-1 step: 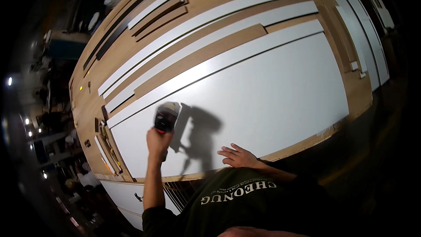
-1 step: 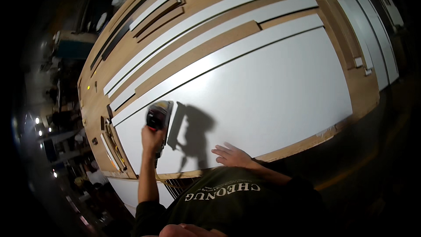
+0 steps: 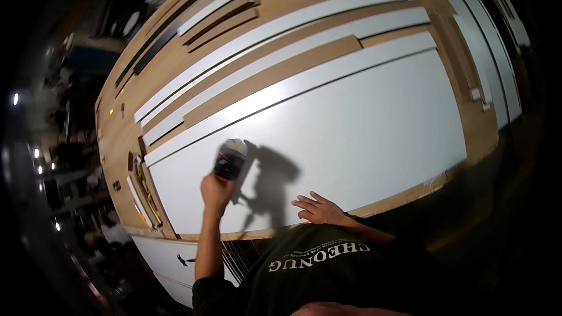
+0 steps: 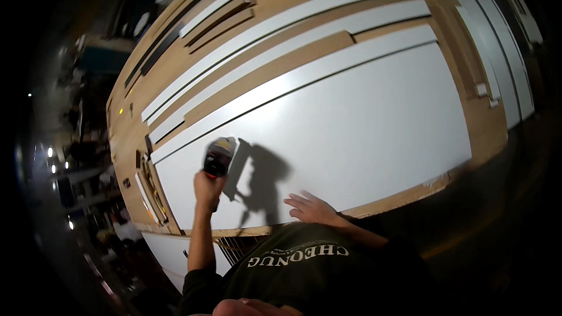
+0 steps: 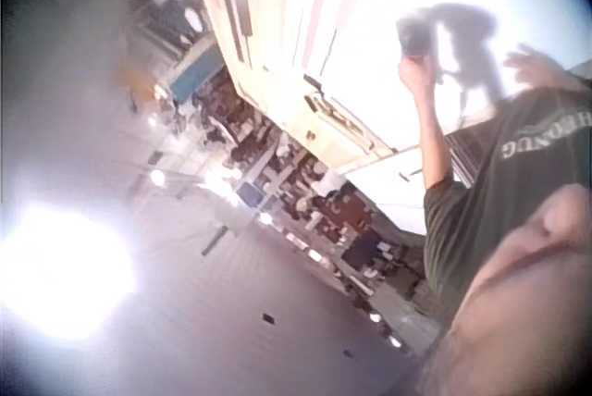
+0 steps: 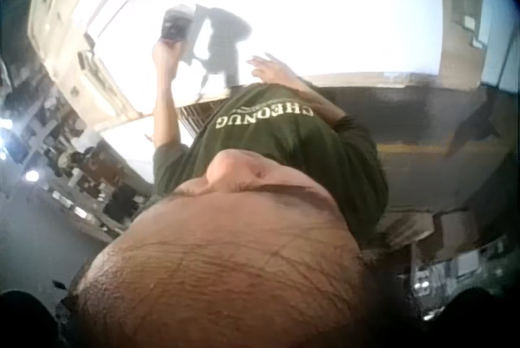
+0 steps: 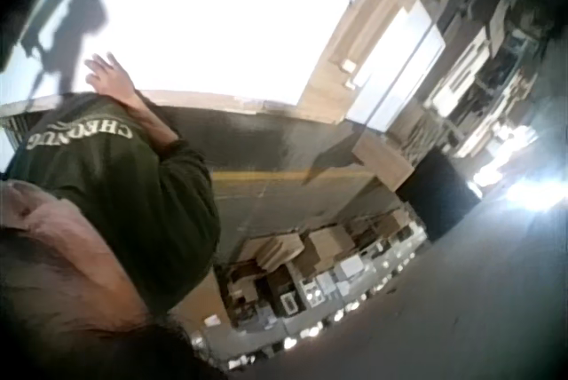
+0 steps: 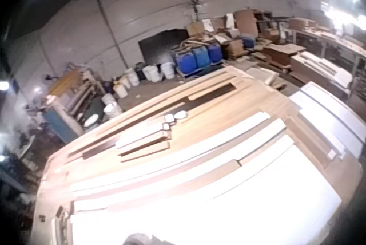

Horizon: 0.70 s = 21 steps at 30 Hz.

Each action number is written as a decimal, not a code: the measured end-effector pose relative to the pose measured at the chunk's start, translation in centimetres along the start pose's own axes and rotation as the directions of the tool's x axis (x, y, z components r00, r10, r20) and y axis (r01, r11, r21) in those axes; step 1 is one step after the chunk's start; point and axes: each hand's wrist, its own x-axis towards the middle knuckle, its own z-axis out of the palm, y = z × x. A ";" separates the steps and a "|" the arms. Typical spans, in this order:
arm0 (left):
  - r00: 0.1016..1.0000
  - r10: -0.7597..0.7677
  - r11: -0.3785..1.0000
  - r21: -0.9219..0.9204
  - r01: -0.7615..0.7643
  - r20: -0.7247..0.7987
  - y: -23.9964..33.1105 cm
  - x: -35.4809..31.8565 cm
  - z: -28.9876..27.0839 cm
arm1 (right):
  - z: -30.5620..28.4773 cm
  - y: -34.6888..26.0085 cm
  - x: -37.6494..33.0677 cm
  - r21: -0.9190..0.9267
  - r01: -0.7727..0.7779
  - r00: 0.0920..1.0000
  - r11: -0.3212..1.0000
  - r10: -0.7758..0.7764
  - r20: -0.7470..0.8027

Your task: The person picks up a large white board, places it on an assembly table, and then positions and nails smaller white trim pieces and a wooden panel onto its surface using a nail gun.

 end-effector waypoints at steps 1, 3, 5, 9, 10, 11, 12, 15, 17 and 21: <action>1.000 0.002 0.991 0.137 0.000 -0.014 -0.7 -1.6 0.7 | -0.1 -0.1 0.2 0.025 -0.015 1.000 1.000 0.015 0.013; 0.995 0.033 0.998 0.049 -0.028 -0.092 -1.4 -4.4 1.7 | -0.2 -0.6 0.2 0.072 -0.035 0.998 0.997 0.031 0.046; 0.989 -0.018 0.997 0.076 0.030 -0.148 -3.0 -6.1 2.9 | -0.9 -1.0 0.8 0.136 -0.065 0.993 0.989 0.050 0.106; 0.977 -0.025 0.981 0.182 0.065 -0.214 -7.5 -6.1 6.9 | -0.4 -0.7 0.6 0.096 -0.111 0.985 0.989 0.097 0.140; 0.979 -0.053 0.981 0.172 0.088 -0.197 -7.8 -6.8 6.9 | -0.6 -1.0 0.6 0.085 -0.095 0.983 0.992 0.080 0.167; 0.977 -0.100 0.979 0.155 0.130 -0.186 -8.0 -7.5 6.8 | -0.7 -1.2 0.7 0.074 -0.083 0.979 0.994 0.068 0.190; 0.977 -0.137 0.978 0.133 0.160 -0.164 -7.9 -8.1 6.9 | -0.3 -1.4 0.3 0.051 -0.072 0.978 0.996 0.061 0.199; 0.978 -0.179 0.977 0.101 0.190 -0.103 -6.8 -9.1 6.4 | 0.5 -1.2 0.0 0.054 -0.041 0.986 0.998 0.031 0.165; 0.987 -0.142 0.986 0.081 0.148 -0.075 -6.5 -9.0 6.1 | 0.5 -0.9 0.0 0.068 -0.055 0.987 0.996 0.044 0.152; 0.987 -0.154 0.986 0.053 0.156 -0.041 -6.6 -8.5 5.5 | 1.2 -0.3 -0.5 0.086 -0.069 0.987 0.994 0.055 0.152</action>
